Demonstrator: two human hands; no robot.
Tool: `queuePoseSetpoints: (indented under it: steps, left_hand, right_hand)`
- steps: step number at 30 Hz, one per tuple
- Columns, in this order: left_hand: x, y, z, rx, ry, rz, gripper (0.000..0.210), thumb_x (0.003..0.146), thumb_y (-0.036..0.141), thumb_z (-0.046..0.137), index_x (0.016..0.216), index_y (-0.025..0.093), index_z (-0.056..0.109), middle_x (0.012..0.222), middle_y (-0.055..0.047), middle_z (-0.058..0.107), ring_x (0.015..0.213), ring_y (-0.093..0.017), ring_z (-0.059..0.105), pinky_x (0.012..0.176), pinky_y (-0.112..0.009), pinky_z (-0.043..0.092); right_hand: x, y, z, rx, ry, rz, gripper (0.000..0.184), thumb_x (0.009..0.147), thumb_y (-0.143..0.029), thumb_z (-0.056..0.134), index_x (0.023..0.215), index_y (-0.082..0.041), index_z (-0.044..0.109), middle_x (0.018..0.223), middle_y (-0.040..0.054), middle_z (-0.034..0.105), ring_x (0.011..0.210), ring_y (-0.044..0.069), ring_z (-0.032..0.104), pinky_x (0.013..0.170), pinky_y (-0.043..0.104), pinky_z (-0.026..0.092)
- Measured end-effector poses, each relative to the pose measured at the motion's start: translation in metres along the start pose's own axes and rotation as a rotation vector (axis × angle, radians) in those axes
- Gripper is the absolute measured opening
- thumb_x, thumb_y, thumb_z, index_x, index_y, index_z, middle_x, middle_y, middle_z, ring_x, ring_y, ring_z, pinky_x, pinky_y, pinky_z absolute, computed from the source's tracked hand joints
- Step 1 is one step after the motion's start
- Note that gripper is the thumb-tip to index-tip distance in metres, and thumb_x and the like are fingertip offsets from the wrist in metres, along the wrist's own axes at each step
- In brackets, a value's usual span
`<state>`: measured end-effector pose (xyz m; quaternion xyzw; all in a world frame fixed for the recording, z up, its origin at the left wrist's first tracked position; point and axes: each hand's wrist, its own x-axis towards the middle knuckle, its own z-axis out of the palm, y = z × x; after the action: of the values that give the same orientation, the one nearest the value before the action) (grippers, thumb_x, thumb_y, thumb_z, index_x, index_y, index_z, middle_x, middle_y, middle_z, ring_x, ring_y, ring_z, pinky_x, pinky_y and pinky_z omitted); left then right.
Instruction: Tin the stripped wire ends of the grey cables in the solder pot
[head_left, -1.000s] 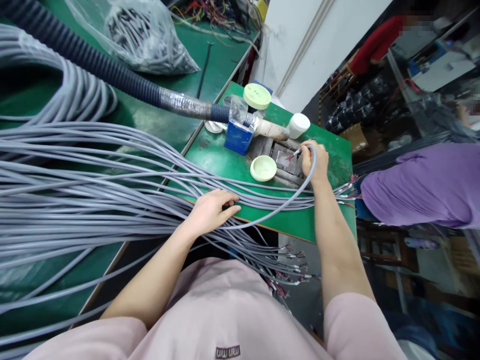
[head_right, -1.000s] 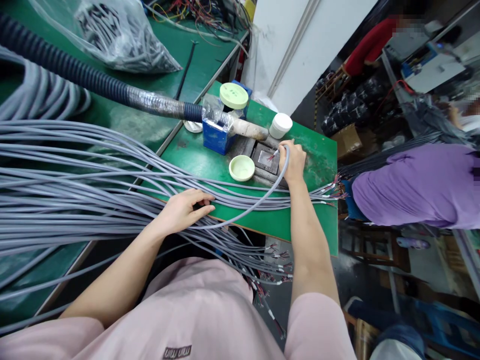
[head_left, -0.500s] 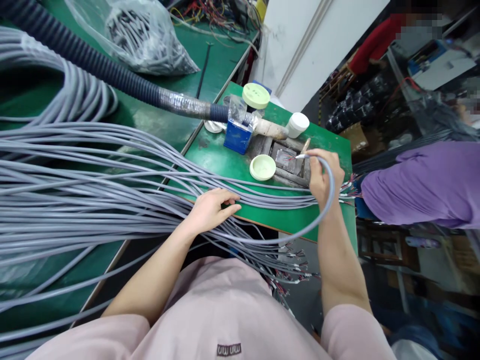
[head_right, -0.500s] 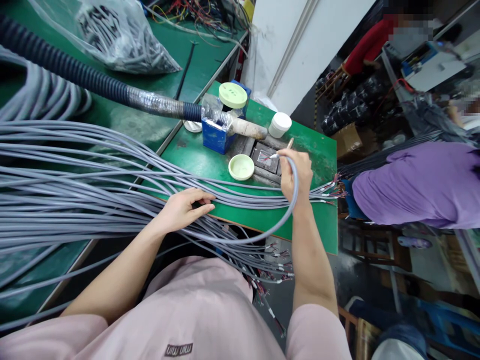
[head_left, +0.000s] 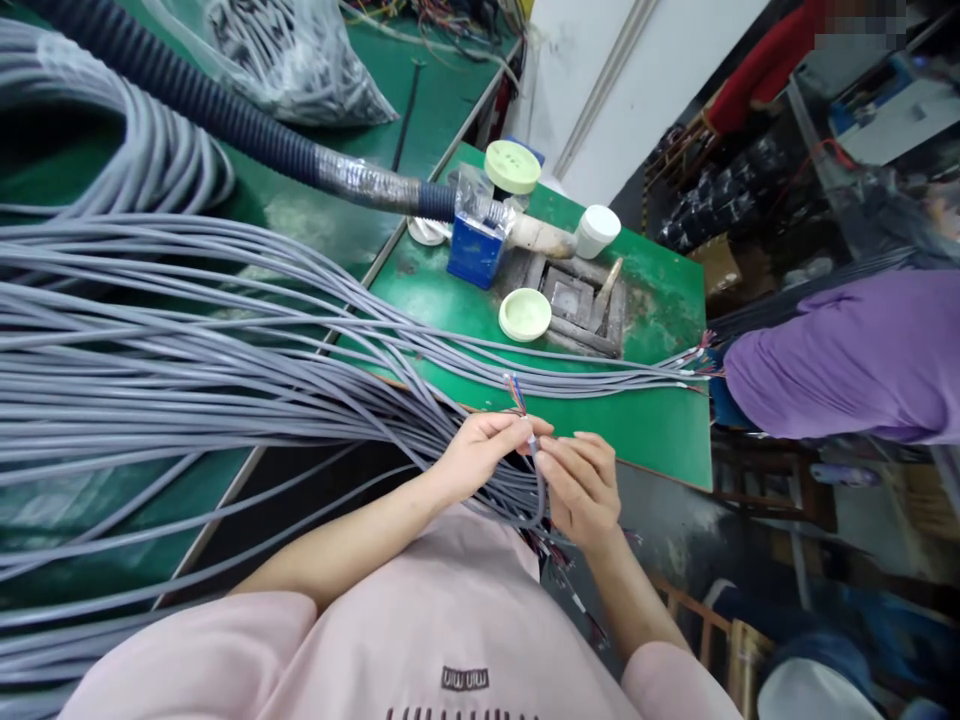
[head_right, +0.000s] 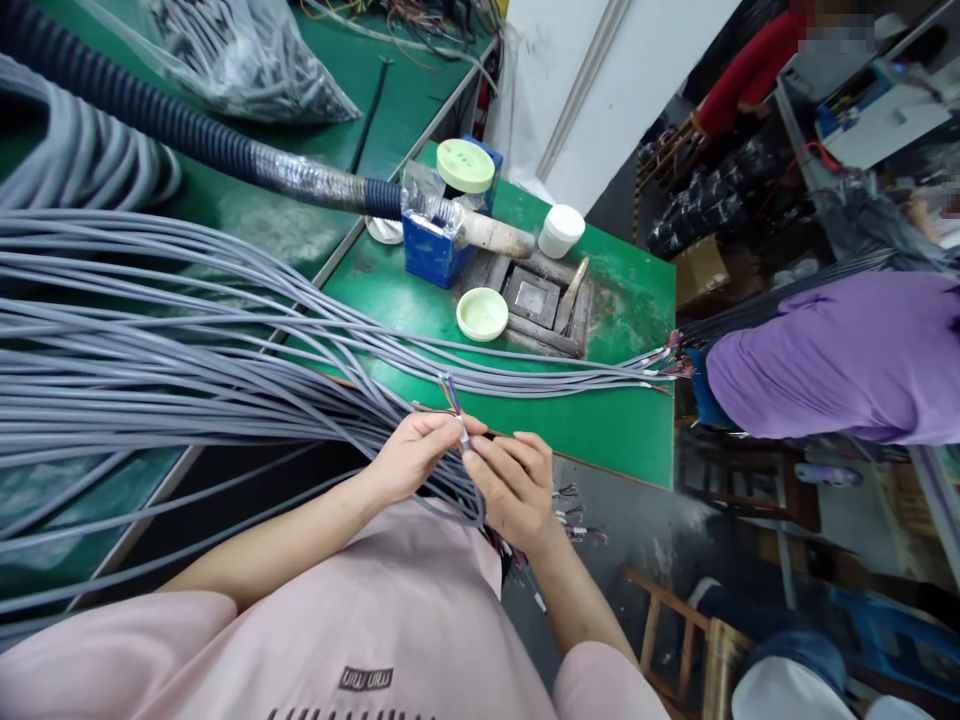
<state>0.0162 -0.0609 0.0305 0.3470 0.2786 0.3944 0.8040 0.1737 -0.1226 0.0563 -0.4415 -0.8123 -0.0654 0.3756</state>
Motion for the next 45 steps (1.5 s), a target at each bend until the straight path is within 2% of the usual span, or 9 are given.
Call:
queuePoseSetpoints:
  steps: [3, 6, 9, 12, 17, 23, 32, 39, 45]
  left_hand:
    - [-0.004, -0.002, -0.002, 0.043, -0.042, 0.013, 0.038, 0.074, 0.052, 0.071, 0.084, 0.016, 0.078, 0.083, -0.007, 0.07, 0.071, -0.014, 0.059, 0.07, -0.026, 0.047]
    - [-0.007, -0.004, -0.002, 0.076, -0.11, 0.028, 0.037, 0.077, 0.052, 0.068, 0.083, 0.016, 0.078, 0.085, -0.008, 0.07, 0.07, -0.014, 0.059, 0.068, -0.026, 0.047]
    - [-0.009, -0.006, 0.0, 0.084, -0.145, 0.026, 0.039, 0.078, 0.052, 0.066, 0.086, 0.015, 0.077, 0.083, -0.008, 0.07, 0.069, -0.014, 0.058, 0.066, -0.026, 0.047]
    - [-0.011, -0.006, 0.002, 0.092, -0.146, 0.041, 0.042, 0.078, 0.053, 0.066, 0.087, 0.014, 0.077, 0.079, -0.008, 0.068, 0.066, -0.013, 0.057, 0.066, -0.025, 0.047]
    - [-0.012, -0.004, 0.005, 0.181, -0.148, 0.084, 0.042, 0.08, 0.053, 0.063, 0.074, 0.013, 0.075, 0.087, -0.011, 0.071, 0.07, -0.014, 0.059, 0.065, -0.025, 0.048]
    - [-0.013, -0.008, 0.004, 0.217, -0.063, 0.093, 0.044, 0.078, 0.054, 0.064, 0.062, 0.014, 0.07, 0.083, -0.01, 0.073, 0.07, -0.014, 0.061, 0.066, -0.025, 0.048]
    - [-0.015, -0.004, 0.015, 0.278, 0.101, 0.059, 0.046, 0.076, 0.049, 0.064, 0.045, 0.015, 0.061, 0.045, 0.0, 0.053, 0.044, -0.008, 0.046, 0.047, -0.022, 0.037]
    - [-0.01, -0.004, 0.009, 0.18, -0.008, 0.032, 0.033, 0.07, 0.044, 0.072, 0.06, 0.014, 0.063, 0.06, 0.0, 0.062, 0.056, -0.01, 0.054, 0.057, -0.023, 0.045]
    - [-0.008, -0.01, -0.002, 0.088, 0.226, 0.196, 0.02, 0.076, 0.035, 0.072, 0.074, 0.016, 0.064, 0.058, 0.004, 0.057, 0.052, -0.006, 0.048, 0.054, -0.018, 0.041]
  right_hand:
    - [-0.008, -0.005, -0.004, 0.104, -0.013, 0.205, 0.026, 0.087, -0.013, 0.054, 0.11, -0.023, 0.062, 0.092, 0.0065, 0.071, 0.089, 0.02, 0.062, 0.085, 0.043, 0.049]
    - [-0.012, -0.013, 0.0, 0.202, -0.091, 0.336, 0.006, 0.089, -0.022, 0.055, 0.086, -0.021, 0.06, 0.074, 0.003, 0.065, 0.074, 0.018, 0.058, 0.075, 0.038, 0.048]
    - [-0.015, -0.02, 0.006, 0.224, -0.114, 0.37, 0.015, 0.089, -0.021, 0.054, 0.074, -0.022, 0.055, 0.065, 0.0, 0.06, 0.067, 0.015, 0.055, 0.072, 0.035, 0.046]
    - [-0.017, -0.025, 0.008, 0.252, -0.117, 0.393, 0.017, 0.09, -0.019, 0.05, 0.075, -0.021, 0.056, 0.066, 0.0004, 0.06, 0.068, 0.015, 0.055, 0.074, 0.035, 0.045]
    - [-0.024, -0.027, 0.007, 0.37, -0.12, 0.476, 0.026, 0.092, -0.019, 0.044, 0.068, -0.021, 0.053, 0.064, 0.0009, 0.058, 0.07, 0.016, 0.056, 0.074, 0.035, 0.044]
    - [-0.03, -0.03, 0.009, 0.49, -0.139, 0.541, 0.028, 0.092, -0.018, 0.043, 0.067, -0.021, 0.054, 0.063, 0.0002, 0.057, 0.07, 0.015, 0.055, 0.072, 0.033, 0.043]
    - [-0.025, -0.037, 0.017, 0.427, -0.197, 0.454, 0.027, 0.09, -0.02, 0.048, 0.064, -0.02, 0.053, 0.064, 0.001, 0.057, 0.067, 0.015, 0.053, 0.067, 0.031, 0.043]
    - [-0.033, -0.032, 0.013, 0.476, -0.162, 0.613, 0.033, 0.092, -0.021, 0.046, 0.06, -0.02, 0.056, 0.066, 0.0017, 0.06, 0.068, 0.015, 0.057, 0.065, 0.03, 0.044]
    - [-0.037, -0.029, 0.011, 0.539, -0.141, 0.71, 0.032, 0.092, -0.022, 0.046, 0.062, -0.02, 0.059, 0.062, 0.0004, 0.06, 0.067, 0.014, 0.059, 0.064, 0.028, 0.045]
